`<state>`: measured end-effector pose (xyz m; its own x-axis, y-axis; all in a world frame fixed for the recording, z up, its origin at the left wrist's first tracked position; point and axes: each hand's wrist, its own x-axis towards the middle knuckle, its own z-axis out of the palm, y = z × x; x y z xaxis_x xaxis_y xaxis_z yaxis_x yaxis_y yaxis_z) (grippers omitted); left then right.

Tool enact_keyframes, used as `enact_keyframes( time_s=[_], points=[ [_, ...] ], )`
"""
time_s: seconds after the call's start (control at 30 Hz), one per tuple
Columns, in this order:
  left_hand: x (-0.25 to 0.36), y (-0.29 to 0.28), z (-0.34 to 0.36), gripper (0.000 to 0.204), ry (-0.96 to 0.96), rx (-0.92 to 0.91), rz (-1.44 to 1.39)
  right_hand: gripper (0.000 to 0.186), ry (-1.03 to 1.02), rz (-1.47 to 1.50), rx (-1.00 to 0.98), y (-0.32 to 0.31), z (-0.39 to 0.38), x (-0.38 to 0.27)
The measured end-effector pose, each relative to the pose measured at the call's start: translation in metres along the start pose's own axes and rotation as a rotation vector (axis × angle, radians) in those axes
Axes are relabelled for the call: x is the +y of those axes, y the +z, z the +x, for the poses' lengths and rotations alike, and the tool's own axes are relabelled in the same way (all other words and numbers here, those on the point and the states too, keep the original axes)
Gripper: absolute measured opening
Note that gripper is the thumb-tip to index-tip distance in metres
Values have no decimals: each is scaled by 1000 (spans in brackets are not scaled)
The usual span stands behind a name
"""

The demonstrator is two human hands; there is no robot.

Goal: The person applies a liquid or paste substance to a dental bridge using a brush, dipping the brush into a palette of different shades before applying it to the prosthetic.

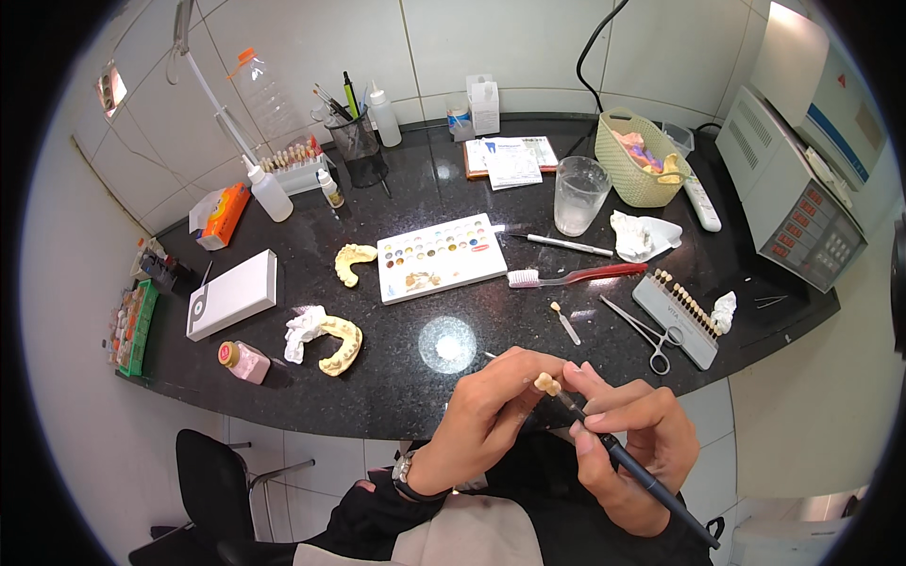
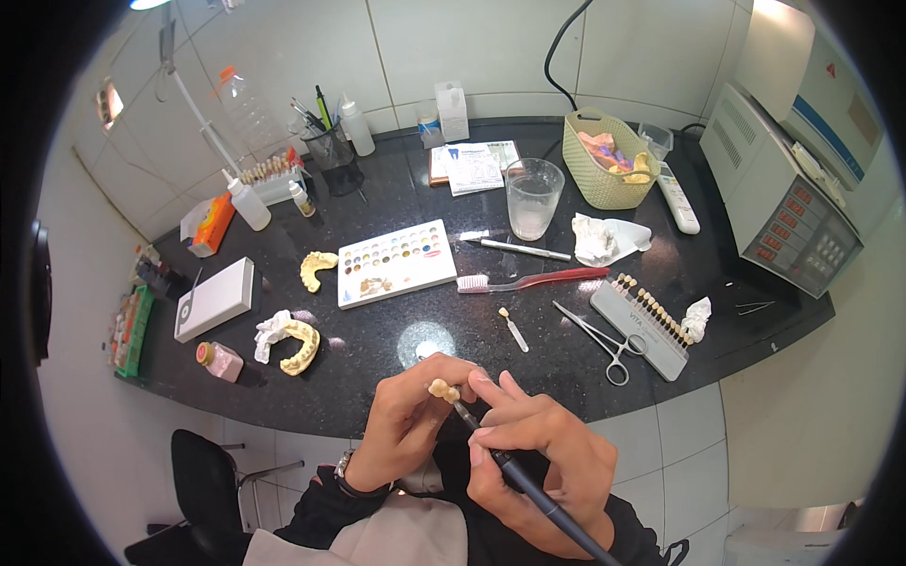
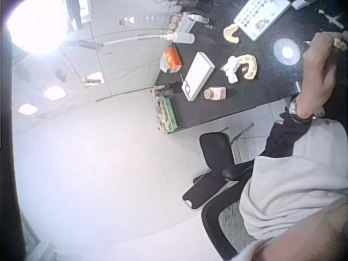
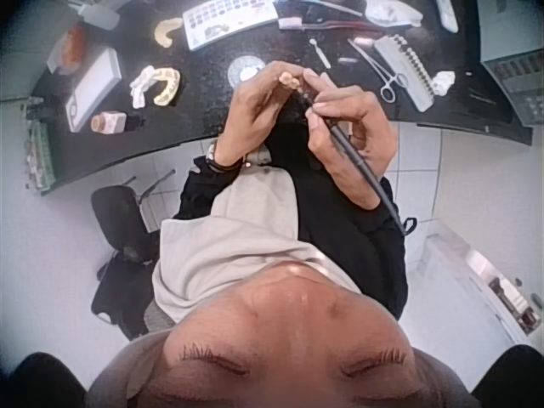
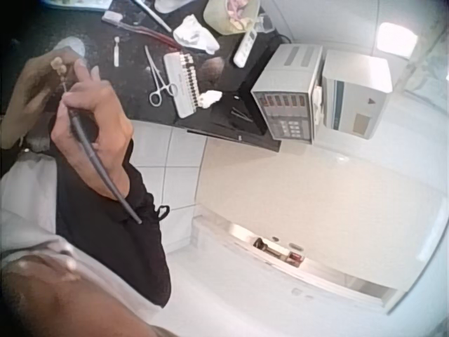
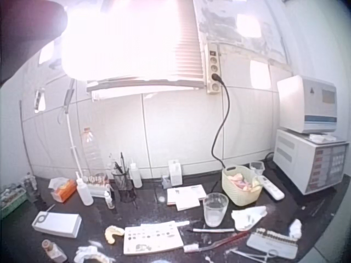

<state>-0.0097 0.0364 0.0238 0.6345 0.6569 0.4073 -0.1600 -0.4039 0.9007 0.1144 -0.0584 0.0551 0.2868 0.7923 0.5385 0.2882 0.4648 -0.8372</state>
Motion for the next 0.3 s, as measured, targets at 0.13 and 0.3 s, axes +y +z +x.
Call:
enact_keyframes(
  time_s=[0.13, 0.3],
  points=[
    [1, -1, 1, 24, -6, -6, 12, 19, -10, 6, 10, 1, 1, 0],
    [1, -3, 2, 24, 9, -9, 10, 19, -27, -15, -15, 0, 2, 1]
  ],
)
